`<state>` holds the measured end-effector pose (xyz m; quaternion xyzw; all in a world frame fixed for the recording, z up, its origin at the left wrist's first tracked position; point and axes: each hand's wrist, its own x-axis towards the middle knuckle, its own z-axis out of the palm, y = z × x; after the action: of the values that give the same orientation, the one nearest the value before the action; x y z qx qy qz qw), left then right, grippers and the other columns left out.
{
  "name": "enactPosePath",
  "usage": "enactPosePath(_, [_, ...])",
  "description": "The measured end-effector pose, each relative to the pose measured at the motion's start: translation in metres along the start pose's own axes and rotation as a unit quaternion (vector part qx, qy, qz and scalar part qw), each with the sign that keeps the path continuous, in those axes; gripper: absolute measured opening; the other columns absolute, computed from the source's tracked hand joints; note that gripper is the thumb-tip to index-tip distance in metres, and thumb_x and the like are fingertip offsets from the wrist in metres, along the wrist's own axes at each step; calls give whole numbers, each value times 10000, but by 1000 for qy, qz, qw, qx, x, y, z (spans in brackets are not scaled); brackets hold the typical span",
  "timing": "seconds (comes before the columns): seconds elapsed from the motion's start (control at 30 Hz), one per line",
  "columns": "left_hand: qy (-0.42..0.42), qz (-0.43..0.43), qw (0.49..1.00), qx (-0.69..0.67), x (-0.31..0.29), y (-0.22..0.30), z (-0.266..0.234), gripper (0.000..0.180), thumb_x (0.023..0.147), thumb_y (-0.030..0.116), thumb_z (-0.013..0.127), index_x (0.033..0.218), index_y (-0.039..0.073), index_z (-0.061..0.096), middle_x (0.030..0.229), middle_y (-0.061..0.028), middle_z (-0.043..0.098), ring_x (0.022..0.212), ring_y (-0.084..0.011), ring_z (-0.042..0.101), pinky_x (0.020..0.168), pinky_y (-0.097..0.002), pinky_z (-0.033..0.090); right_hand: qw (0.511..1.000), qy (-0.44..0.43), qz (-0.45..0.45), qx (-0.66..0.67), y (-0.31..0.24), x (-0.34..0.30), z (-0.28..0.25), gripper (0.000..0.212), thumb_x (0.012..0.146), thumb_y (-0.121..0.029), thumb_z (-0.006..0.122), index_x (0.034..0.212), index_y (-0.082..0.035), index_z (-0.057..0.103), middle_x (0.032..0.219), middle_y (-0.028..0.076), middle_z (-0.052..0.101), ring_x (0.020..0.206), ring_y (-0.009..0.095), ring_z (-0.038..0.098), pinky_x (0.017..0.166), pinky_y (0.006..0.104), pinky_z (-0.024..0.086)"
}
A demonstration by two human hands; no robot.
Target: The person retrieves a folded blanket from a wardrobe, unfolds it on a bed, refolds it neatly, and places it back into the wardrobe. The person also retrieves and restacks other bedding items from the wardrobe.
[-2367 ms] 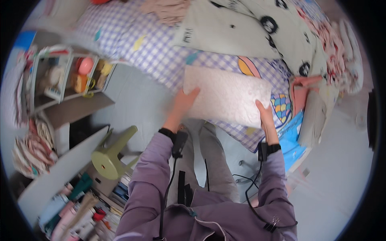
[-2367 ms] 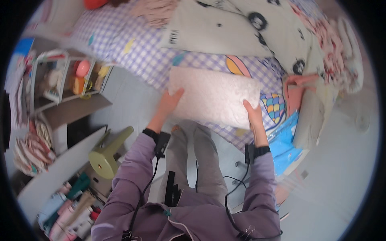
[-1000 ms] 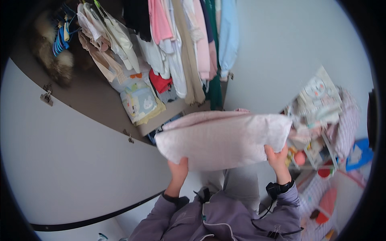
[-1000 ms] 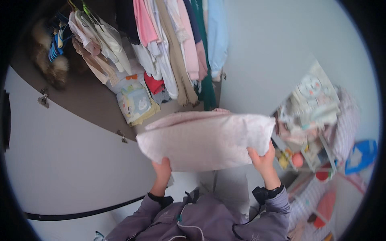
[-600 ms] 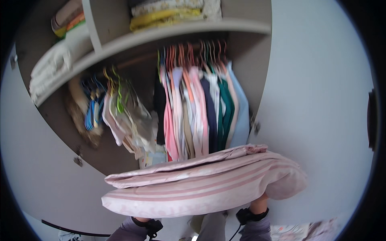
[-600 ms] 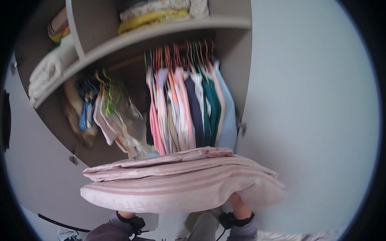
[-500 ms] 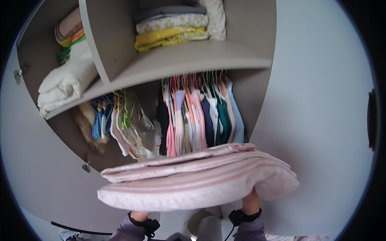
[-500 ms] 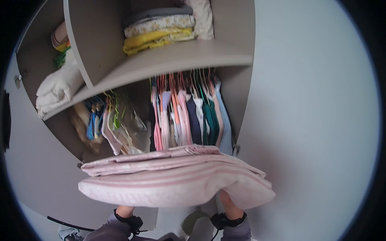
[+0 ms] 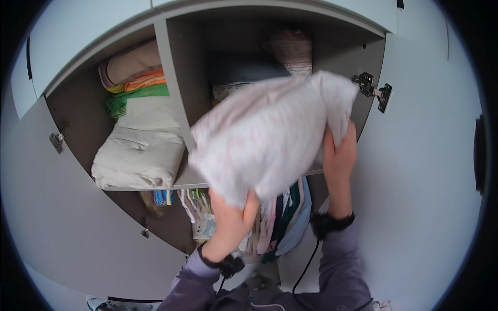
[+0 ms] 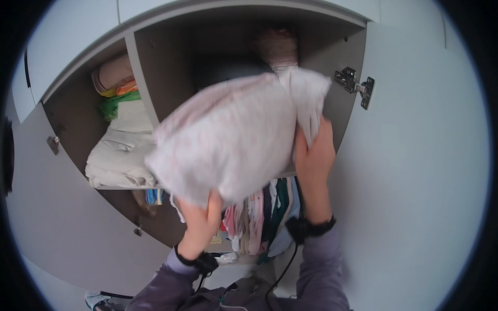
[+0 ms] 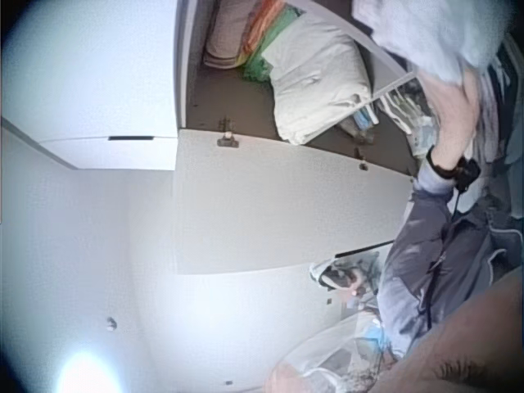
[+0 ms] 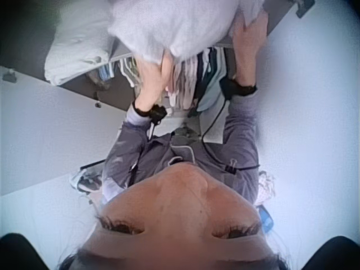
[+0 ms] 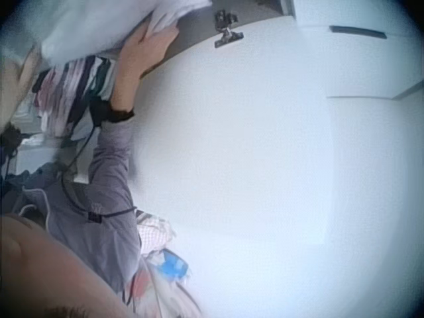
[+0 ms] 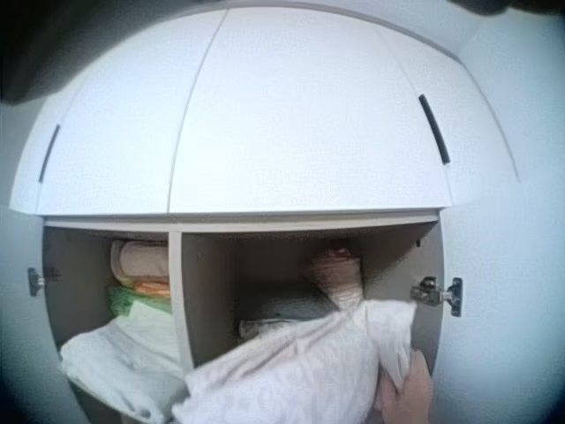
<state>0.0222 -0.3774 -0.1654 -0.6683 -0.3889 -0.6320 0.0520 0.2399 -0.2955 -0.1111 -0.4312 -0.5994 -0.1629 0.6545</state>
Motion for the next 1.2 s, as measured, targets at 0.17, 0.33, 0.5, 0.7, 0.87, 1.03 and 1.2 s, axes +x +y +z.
enactPosePath(0.17, [112,50,986,111,124,-9,26,367,792,29,571,1126,-84,471,1051,-274,510,977,-439,496,841,-465,403,998,-23,-60,-18,13,113,80,398,860,-238,560,1204,-50,495,1113,185,562,1000,386,553,819,432,458])
enactPosePath(0.33, [121,61,974,179,194,-27,53,463,743,31,611,1139,-104,414,994,-247,526,931,-406,518,801,-465,418,986,-159,11,-46,53,164,145,425,855,-293,562,1181,-26,518,1048,252,601,1008,424,557,853,449,449])
enactPosePath(0.5, [116,-5,964,239,233,-61,80,404,753,70,616,1082,-68,426,980,-222,528,914,-390,524,784,-459,426,983,-181,27,-34,86,187,213,513,850,-401,541,1237,-67,501,1114,250,585,1039,423,549,872,463,450])
enactPosePath(0.7, [168,-55,946,271,270,-110,115,374,774,101,598,1077,-36,426,982,-212,529,928,-394,527,793,-468,437,965,-245,31,-94,105,214,284,511,818,-400,534,1256,-139,495,1201,190,562,1075,371,557,899,440,454])
enactPosePath(0.87, [57,-140,964,220,331,-167,134,354,878,233,521,1148,5,499,1155,-229,562,1058,-372,561,872,-440,468,970,-221,-5,-97,164,238,269,533,787,-358,583,1260,-129,492,1168,176,587,1048,353,576,862,437,474])
enactPosePath(1.03, [-27,-158,956,246,381,-221,142,534,862,329,556,1224,-50,454,1130,-246,589,1055,-356,585,872,-413,487,980,-172,8,-98,155,243,274,537,837,-311,526,1315,-97,406,1188,220,558,1026,365,585,852,446,482])
enactPosePath(1.2, [-62,-55,898,432,395,-258,151,614,861,377,545,1257,-66,388,1041,-237,623,975,-342,623,820,-418,505,953,-250,-34,-165,133,233,300,426,905,-255,374,1302,-113,436,1188,226,561,1031,392,586,849,459,498])
